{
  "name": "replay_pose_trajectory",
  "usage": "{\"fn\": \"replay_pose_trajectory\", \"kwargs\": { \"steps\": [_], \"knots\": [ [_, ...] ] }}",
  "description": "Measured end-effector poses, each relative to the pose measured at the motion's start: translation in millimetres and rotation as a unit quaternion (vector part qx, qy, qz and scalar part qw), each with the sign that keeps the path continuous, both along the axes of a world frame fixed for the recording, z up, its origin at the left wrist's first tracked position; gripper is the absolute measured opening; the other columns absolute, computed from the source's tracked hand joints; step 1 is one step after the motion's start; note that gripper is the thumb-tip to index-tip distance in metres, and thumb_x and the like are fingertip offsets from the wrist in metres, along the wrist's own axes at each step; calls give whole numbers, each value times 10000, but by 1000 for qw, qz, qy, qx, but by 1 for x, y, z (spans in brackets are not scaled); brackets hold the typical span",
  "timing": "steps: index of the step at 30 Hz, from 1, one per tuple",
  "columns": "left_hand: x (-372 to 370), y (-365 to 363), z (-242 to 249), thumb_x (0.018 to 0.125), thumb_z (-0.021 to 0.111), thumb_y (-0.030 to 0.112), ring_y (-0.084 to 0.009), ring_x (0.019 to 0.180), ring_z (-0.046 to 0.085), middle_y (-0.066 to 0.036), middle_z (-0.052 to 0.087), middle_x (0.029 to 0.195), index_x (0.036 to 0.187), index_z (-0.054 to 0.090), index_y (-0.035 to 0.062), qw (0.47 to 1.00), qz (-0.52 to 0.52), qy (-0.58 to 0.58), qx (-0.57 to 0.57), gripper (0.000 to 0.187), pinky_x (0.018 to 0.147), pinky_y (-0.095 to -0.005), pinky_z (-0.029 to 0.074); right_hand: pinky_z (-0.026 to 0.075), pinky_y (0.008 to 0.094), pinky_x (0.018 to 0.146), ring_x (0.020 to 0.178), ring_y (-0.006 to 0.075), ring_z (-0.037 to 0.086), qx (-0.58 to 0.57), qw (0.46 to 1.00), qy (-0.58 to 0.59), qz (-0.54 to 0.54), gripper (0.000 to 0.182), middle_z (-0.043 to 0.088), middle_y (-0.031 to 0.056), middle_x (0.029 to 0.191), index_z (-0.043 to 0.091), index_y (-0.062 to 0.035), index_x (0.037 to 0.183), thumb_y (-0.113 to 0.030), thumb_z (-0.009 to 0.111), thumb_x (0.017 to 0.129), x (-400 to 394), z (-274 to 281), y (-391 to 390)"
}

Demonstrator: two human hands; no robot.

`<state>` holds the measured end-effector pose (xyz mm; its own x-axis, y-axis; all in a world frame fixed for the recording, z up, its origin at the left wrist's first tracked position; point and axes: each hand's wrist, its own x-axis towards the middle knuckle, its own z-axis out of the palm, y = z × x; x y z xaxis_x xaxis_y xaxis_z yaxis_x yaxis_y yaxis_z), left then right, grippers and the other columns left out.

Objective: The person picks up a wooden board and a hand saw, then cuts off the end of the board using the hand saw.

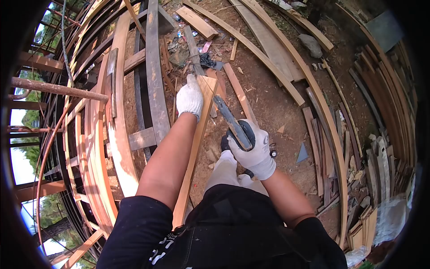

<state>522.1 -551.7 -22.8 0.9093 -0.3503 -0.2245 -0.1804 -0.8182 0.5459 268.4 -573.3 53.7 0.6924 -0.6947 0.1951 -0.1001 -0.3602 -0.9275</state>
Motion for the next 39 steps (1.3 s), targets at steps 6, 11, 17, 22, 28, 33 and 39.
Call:
{"fn": "replay_pose_trajectory", "kwargs": {
  "steps": [6, 11, 17, 22, 28, 33, 39],
  "knots": [
    [7, -1, -8, 1074, 190, 621, -489, 1135, 652, -335, 702, 1107, 1079, 754, -53, 1000, -11, 15, -8, 879, 1009, -530, 479, 543, 444, 726, 741, 362, 685, -74, 996, 40, 38, 278, 699, 117, 794, 650, -86, 1009, -193, 798, 800, -5, -14, 14],
    [13, 1, -17, 1079, 222, 616, -485, 1060, 675, -316, 716, 1055, 1026, 758, -50, 999, -46, -19, 16, 856, 941, -533, 516, 543, 452, 731, 743, 355, 682, -71, 996, 34, 41, 270, 695, 117, 803, 651, -92, 1010, -195, 790, 803, -5, -18, 17],
    [23, 5, -39, 1087, 269, 581, -470, 993, 700, -284, 734, 1001, 991, 764, -26, 996, -78, -49, 21, 789, 877, -529, 542, 541, 451, 730, 734, 358, 679, -62, 997, 35, 40, 285, 691, 115, 804, 650, -87, 1008, -190, 796, 786, -6, -11, 20],
    [20, 4, -36, 1090, 300, 563, -462, 990, 704, -276, 739, 975, 994, 766, -18, 999, -35, -11, 15, 751, 866, -519, 549, 537, 466, 719, 718, 369, 670, -52, 998, 28, 34, 239, 676, 132, 787, 632, -89, 964, -193, 771, 800, 6, -19, 15],
    [18, 0, -33, 1086, 252, 608, -463, 995, 700, -286, 734, 968, 993, 763, -29, 999, -10, 21, -29, 821, 881, -525, 537, 548, 470, 716, 730, 379, 678, -43, 998, 22, 35, 250, 685, 142, 790, 623, -81, 982, -215, 761, 823, 1, -16, 17],
    [22, 4, -42, 1075, 217, 651, -471, 983, 696, -277, 736, 968, 1003, 761, -32, 999, -27, 9, -29, 876, 877, -529, 526, 561, 472, 716, 734, 385, 699, -28, 999, 36, 21, 248, 706, 149, 795, 625, -83, 997, -217, 758, 836, 9, -15, 14],
    [15, 2, -25, 1075, 222, 641, -466, 1007, 694, -272, 737, 993, 1022, 761, -23, 999, -28, 8, -24, 857, 889, -520, 525, 563, 488, 696, 744, 393, 703, 31, 999, 35, 23, 282, 704, 156, 794, 640, -77, 1040, -203, 769, 823, 2, -14, 18]
  ]
}}
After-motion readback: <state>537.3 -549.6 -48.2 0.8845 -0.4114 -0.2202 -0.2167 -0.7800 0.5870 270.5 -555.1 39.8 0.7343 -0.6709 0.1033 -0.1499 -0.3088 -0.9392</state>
